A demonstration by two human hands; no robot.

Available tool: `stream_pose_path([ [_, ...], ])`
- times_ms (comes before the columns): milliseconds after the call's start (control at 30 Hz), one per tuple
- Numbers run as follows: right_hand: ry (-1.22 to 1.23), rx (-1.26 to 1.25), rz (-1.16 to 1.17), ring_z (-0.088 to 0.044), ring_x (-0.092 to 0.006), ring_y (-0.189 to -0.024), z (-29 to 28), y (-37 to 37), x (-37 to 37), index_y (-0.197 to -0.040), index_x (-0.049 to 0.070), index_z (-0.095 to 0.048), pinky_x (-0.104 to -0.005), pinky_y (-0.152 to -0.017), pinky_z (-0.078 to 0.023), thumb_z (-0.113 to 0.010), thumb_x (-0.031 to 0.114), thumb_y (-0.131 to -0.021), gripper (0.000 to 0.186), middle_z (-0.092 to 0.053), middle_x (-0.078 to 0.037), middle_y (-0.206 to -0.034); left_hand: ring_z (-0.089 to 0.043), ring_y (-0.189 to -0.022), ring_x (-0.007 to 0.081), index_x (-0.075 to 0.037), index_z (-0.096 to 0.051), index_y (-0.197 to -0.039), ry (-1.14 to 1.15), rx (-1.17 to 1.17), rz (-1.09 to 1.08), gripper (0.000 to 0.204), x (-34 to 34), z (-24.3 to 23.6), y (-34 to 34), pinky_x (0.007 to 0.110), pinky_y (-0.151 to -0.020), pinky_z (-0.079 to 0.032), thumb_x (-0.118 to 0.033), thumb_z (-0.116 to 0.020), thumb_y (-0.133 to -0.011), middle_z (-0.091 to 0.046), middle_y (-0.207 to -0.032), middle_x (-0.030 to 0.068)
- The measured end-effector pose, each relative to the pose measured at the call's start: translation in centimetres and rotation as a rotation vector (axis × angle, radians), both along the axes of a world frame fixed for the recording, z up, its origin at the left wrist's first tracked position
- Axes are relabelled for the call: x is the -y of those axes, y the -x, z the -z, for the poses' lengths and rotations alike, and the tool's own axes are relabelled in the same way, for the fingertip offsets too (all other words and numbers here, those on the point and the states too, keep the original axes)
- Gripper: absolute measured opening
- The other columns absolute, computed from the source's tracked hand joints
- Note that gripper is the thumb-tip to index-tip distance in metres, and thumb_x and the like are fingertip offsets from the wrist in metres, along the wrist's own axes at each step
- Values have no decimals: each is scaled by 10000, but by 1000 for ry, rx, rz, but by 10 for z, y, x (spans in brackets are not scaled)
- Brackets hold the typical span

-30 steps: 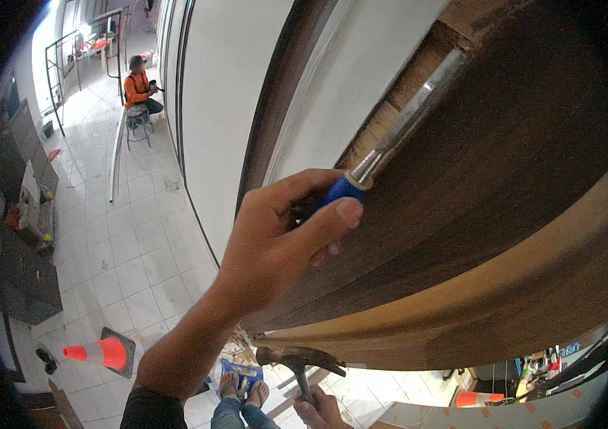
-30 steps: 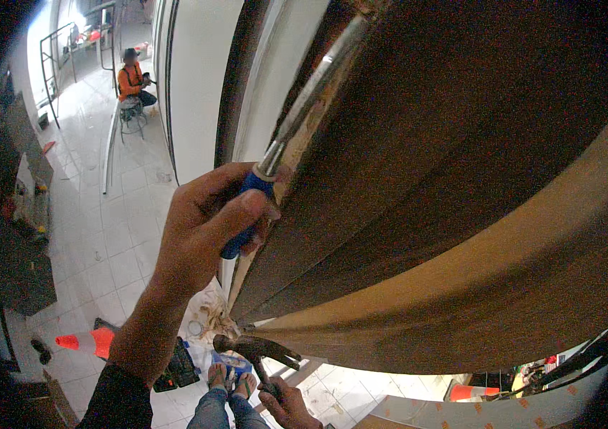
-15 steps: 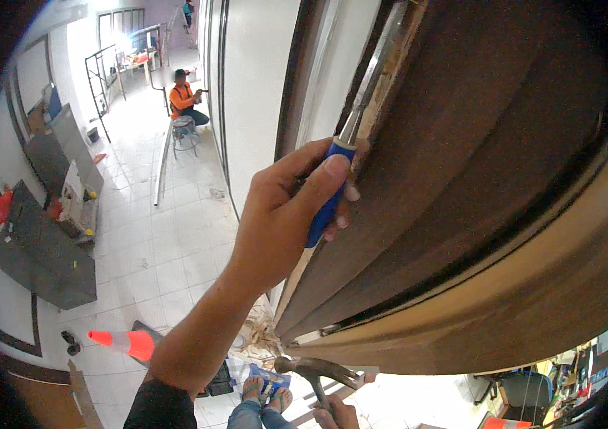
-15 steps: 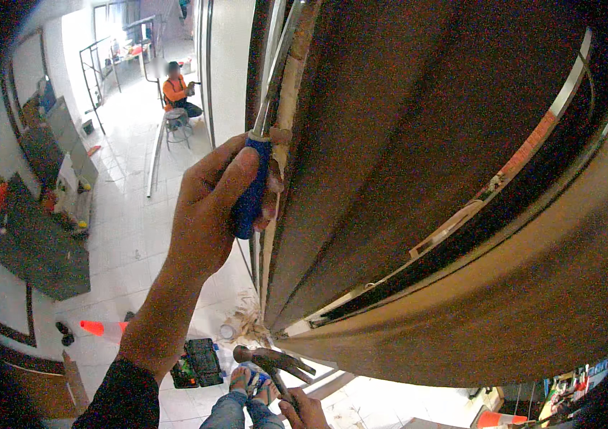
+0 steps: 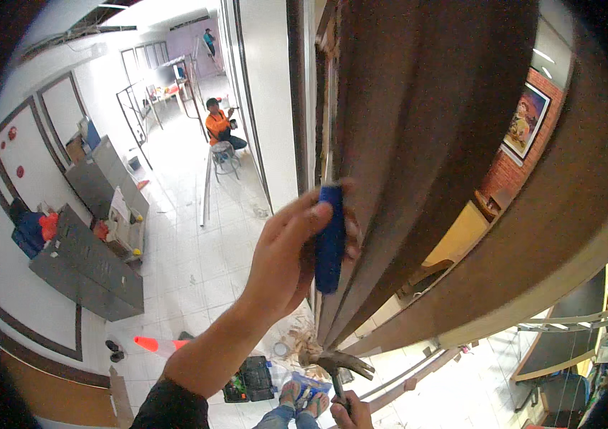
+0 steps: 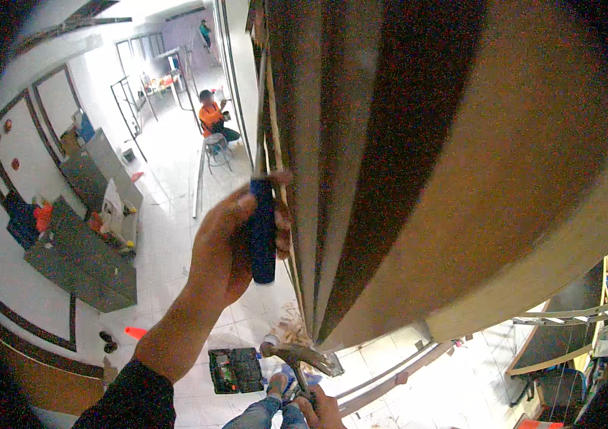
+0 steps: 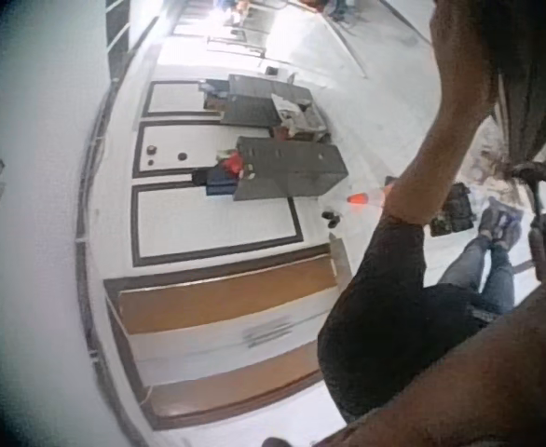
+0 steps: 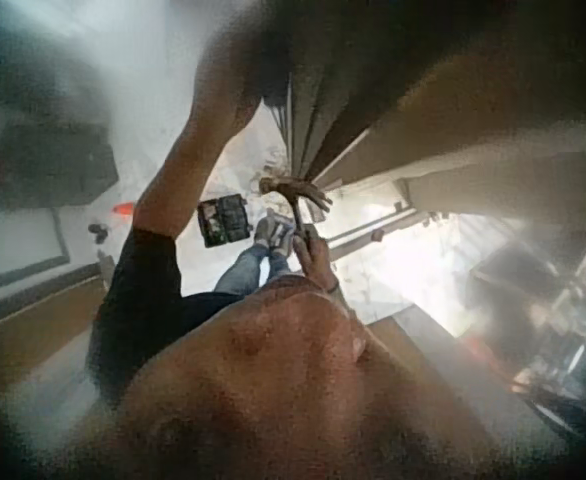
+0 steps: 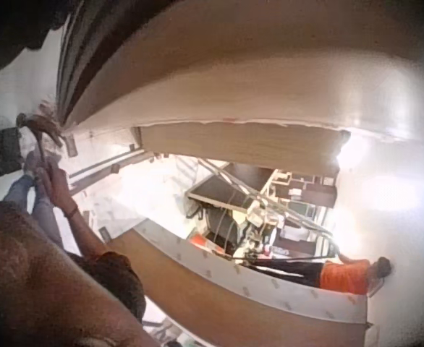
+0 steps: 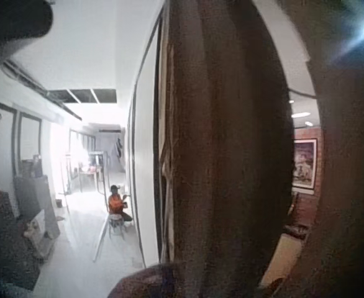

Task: The person removes sections of a wooden door frame using a chisel and hammer. The person hammers the chisel into the seams to pry the wood loose, then pulls the strips away by hand.

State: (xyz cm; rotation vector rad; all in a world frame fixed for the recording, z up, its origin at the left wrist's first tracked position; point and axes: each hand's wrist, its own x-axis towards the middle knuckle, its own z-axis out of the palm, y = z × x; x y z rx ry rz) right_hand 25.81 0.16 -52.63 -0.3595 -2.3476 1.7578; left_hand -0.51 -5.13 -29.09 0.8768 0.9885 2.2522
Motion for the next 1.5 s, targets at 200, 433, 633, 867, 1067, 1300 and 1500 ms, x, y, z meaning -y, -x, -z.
stream_pose_path([
  [200, 18, -158, 57, -457, -191, -510, -59, 5, 3, -929, 28, -513, -343, -491, -377, -569, 180, -901, 164, -500, -116, -598, -665, -812, 221, 32, -449, -1264, 304, -141, -118, 480, 22, -47, -17, 364, -730, -572, -288, -549, -920, -649, -914, 159],
  [433, 46, -250, 129, -439, -191, -530, -61, 0, 6, -925, 23, -518, -324, -496, -363, -544, 143, -895, 126, -459, -89, -618, -668, -794, 217, 17, -473, -1219, 229, -230, -73, 441, 6, -85, -26, 347, -711, -575, -282, -576, -912, -642, -935, 141],
  [633, 50, -184, 135, -623, -275, -578, -71, 3, -1, -946, 42, -553, -372, -541, -479, -610, 280, -876, 255, -607, -128, -640, -687, -779, 202, -5, -477, -1129, 162, -162, -110, 361, -12, -91, -23, 293, -623, -607, -258, -596, -902, -651, -932, 144],
  [867, 234, -423, 188, -490, -99, -464, -65, 15, -6, -904, -22, -494, -243, -425, -406, -583, 288, -859, 325, -555, -65, -615, -686, -781, 226, -24, -481, -1106, 107, -119, -74, 314, -17, -88, -30, 308, -615, -613, -266, -563, -923, -640, -940, 161],
  [1067, 184, -506, 130, -468, -86, -455, -62, 23, -18, -922, -36, -475, -230, -409, -381, -563, 263, -867, 316, -530, -51, -604, -686, -788, 223, -32, -474, -1114, 105, -132, -52, 313, -26, -72, -38, 326, -636, -615, -274, -547, -931, -637, -973, 162],
  [1300, 273, -512, 77, -431, -93, -486, -61, 25, -18, -1042, -9, -413, -238, -414, -352, -542, 279, -886, 352, -523, -63, -675, -684, -808, 239, -36, -462, -1114, 57, -101, -62, 307, -33, -80, -39, 321, -648, -615, -281, -526, -941, -631, -997, 175],
  [1500, 282, -710, 272, -383, -101, -466, -109, 40, -15, -1174, 35, -301, -238, -398, -346, -496, 366, -914, 464, -476, -55, -729, -636, -916, 245, -39, -533, -1106, -88, 17, 45, 308, -40, -90, -39, 355, -753, -564, -305, -493, -956, -627, -1027, 121],
])
